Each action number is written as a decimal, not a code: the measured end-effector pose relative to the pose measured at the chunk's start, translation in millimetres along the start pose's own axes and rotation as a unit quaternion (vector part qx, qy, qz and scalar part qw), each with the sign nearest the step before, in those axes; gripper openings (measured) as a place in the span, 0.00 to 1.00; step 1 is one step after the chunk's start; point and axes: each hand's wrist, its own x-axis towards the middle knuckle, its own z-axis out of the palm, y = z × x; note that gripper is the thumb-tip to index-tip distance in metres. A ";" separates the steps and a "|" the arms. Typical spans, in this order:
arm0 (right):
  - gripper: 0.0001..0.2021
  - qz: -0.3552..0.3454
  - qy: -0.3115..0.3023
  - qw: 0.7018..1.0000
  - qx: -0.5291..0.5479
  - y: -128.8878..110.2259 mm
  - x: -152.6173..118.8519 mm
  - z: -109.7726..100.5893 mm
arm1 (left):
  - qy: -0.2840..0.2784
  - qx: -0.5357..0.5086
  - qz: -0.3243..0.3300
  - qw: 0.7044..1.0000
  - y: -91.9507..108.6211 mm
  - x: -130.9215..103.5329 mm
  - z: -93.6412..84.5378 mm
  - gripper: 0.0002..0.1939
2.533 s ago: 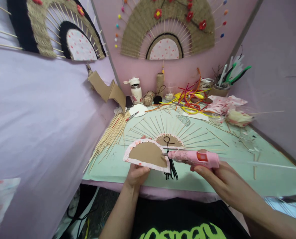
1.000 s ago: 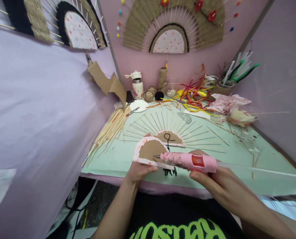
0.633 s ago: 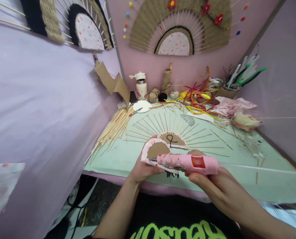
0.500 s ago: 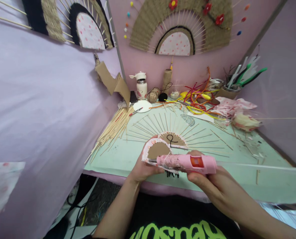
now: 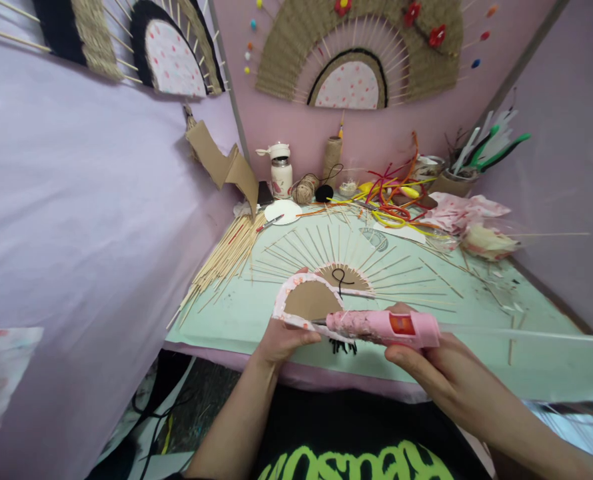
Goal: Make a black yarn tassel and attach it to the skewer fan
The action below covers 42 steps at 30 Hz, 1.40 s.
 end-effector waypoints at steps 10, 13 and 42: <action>0.18 0.020 -0.014 1.000 -0.005 2.8 -8.6 -5.0 | 0.013 0.002 0.002 1.000 -0.6 0.5 -0.8 0.50; 0.18 0.015 -0.025 1.000 -0.002 5.0 -7.6 -3.8 | 0.015 -0.005 0.002 1.000 -1.6 0.7 -0.9 0.51; 0.15 0.041 0.024 0.998 -0.047 11.1 -14.2 -13.9 | 0.047 -0.003 0.011 0.999 -1.8 0.4 -1.2 0.48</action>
